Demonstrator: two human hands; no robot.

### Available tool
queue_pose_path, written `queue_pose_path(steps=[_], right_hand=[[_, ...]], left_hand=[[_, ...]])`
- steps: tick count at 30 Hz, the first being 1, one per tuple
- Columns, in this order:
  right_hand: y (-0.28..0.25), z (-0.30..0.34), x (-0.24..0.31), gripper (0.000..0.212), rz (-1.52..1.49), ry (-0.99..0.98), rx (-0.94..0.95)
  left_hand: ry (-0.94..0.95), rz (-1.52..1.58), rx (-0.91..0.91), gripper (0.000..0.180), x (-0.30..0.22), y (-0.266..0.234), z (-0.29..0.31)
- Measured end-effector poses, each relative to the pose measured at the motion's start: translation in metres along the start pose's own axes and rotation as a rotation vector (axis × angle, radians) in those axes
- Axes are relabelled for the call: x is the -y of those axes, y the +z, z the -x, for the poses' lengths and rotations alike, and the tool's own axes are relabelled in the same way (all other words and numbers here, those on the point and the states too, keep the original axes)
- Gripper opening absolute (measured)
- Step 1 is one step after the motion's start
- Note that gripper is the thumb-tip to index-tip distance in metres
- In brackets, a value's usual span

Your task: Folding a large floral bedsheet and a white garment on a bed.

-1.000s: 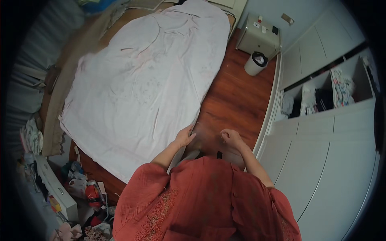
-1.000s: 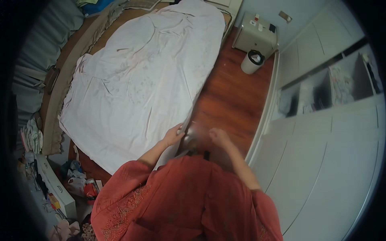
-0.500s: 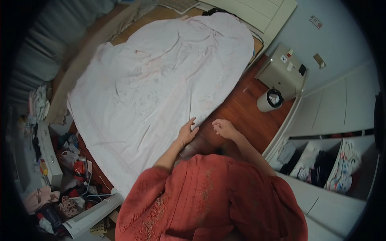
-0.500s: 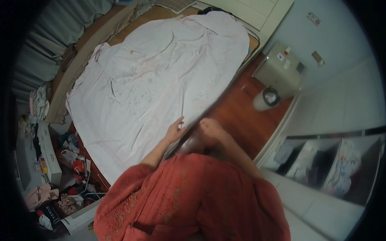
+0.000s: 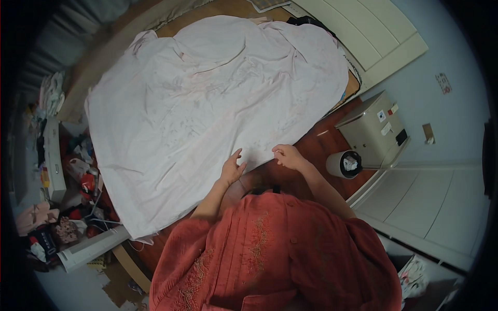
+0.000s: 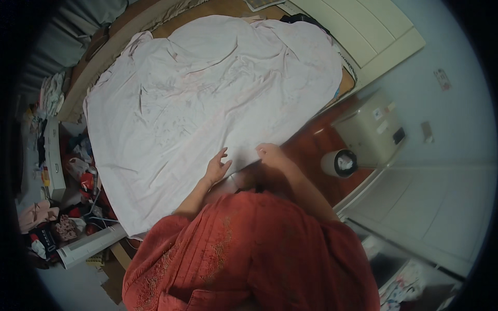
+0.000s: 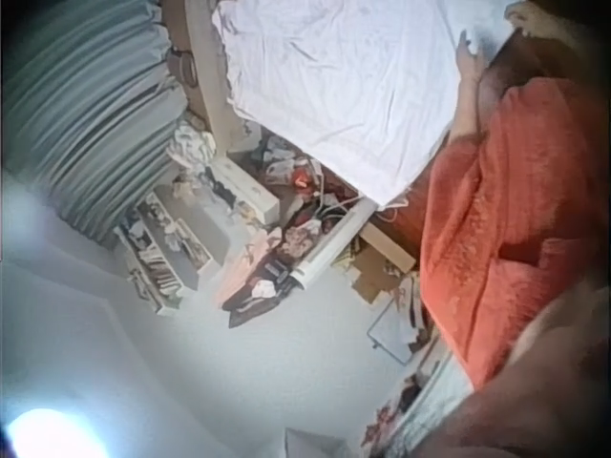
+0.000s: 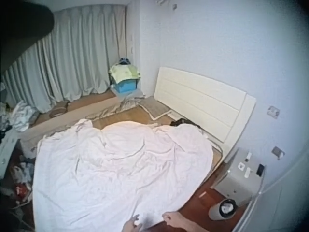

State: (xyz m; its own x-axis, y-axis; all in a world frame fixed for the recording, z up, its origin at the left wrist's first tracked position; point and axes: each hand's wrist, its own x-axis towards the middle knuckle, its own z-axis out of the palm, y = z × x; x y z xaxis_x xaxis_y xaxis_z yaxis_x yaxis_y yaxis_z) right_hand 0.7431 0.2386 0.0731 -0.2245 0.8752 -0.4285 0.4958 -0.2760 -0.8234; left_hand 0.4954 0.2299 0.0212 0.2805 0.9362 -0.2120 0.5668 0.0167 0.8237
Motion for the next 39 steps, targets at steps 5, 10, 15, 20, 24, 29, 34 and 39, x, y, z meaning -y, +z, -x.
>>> queue_pose_path(steps=[5, 10, 15, 20, 24, 29, 34, 39], right_hand=[[-0.071, -0.029, -0.018, 0.025, 0.029, 0.006, -0.020], [-0.120, -0.091, -0.017, 0.026, -0.021, 0.030, 0.105], [-0.166, -0.169, -0.011, 0.026, -0.012, -0.133, 0.292], [-0.240, -0.209, -0.030, 0.024, -0.123, 0.016, 0.324], [-0.282, -0.233, -0.038, 0.024, -0.162, 0.089, 0.166], [-0.303, -0.268, -0.016, 0.025, -0.072, -0.026, 0.249], [-0.336, -0.303, 0.018, 0.027, 0.034, -0.180, 0.276], [-0.398, -0.326, 0.025, 0.026, 0.106, -0.161, 0.081]], left_hand=[[0.013, 0.065, 0.007, 0.057, -0.037, 0.025, -0.064], [-0.008, 0.059, -0.098, 0.059, -0.066, 0.032, -0.114], [-0.123, 0.051, -0.277, 0.059, -0.096, 0.040, -0.159], [-0.225, -0.027, -0.374, 0.061, -0.132, 0.051, -0.179], [-0.225, 0.021, -0.444, 0.062, -0.154, 0.058, -0.202], [-0.306, -0.052, -0.564, 0.062, -0.139, 0.045, -0.218], [-0.337, -0.280, -0.567, 0.064, -0.080, 0.014, -0.233], [-0.542, -0.044, -0.541, 0.064, -0.015, -0.006, -0.295]])
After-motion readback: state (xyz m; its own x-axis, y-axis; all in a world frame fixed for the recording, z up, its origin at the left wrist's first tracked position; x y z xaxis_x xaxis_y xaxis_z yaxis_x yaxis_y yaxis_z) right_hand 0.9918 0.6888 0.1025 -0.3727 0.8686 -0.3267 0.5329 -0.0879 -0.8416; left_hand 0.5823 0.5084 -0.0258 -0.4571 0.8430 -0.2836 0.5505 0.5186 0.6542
